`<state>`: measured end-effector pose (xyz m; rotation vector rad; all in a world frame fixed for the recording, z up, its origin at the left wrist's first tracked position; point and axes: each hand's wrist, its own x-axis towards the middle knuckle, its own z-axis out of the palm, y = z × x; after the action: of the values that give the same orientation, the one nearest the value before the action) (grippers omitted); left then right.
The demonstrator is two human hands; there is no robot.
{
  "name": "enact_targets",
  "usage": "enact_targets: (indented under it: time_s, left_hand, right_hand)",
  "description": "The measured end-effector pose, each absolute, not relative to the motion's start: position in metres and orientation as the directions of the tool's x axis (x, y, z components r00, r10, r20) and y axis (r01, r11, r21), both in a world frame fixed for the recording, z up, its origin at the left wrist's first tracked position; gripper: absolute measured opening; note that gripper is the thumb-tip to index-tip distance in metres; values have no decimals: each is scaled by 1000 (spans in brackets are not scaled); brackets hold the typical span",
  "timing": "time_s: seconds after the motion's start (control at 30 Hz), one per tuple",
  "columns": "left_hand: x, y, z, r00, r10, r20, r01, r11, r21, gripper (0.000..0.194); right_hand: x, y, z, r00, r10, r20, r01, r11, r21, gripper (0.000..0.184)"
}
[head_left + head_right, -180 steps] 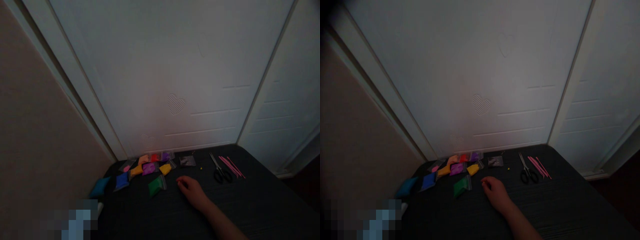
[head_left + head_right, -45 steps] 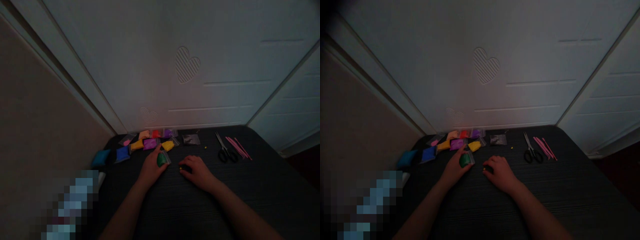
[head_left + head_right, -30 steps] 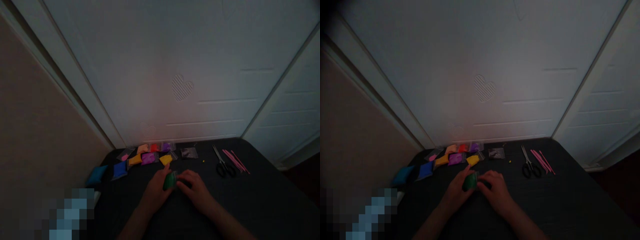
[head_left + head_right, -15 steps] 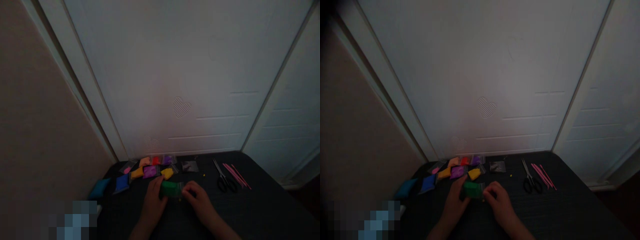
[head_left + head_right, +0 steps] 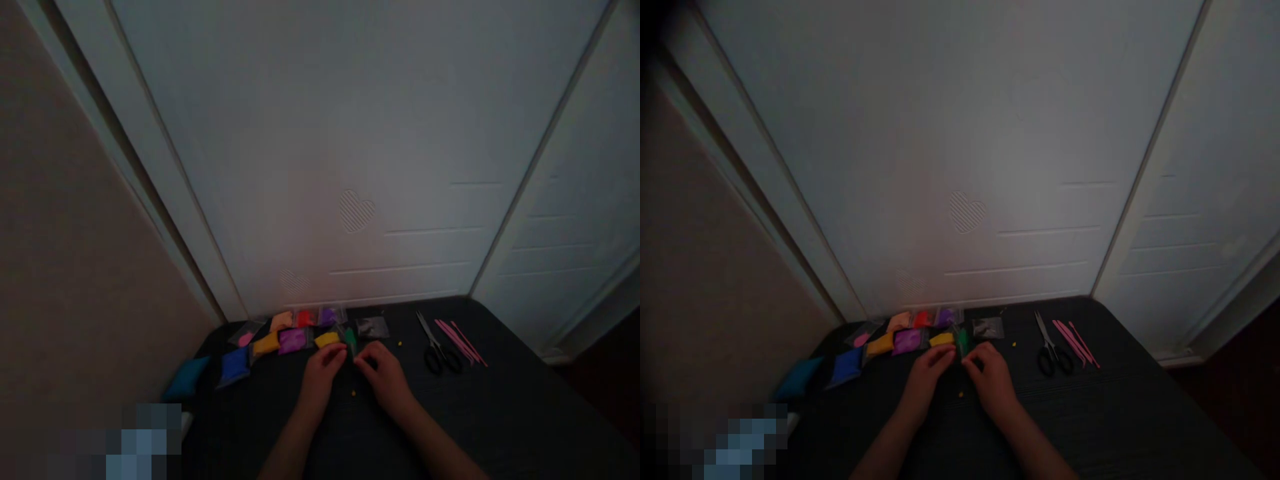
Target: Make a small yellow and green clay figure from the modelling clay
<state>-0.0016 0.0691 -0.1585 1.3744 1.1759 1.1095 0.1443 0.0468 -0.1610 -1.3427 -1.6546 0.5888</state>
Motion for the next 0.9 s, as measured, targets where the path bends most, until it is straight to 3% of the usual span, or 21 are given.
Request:
enact_targets:
  time_s: [0.43, 0.9]
  left_hand:
    - [5, 64, -169, 134, 991, 20, 96, -33, 995, 26]
    - [-3, 66, -175, 212, 976, 54, 156, -89, 984, 22]
  right_hand:
    - [147, 43, -169, -129, 925, 358, 638, 354, -684, 10]
    - [145, 44, -172, -86, 936, 342, 543, 331, -771, 6]
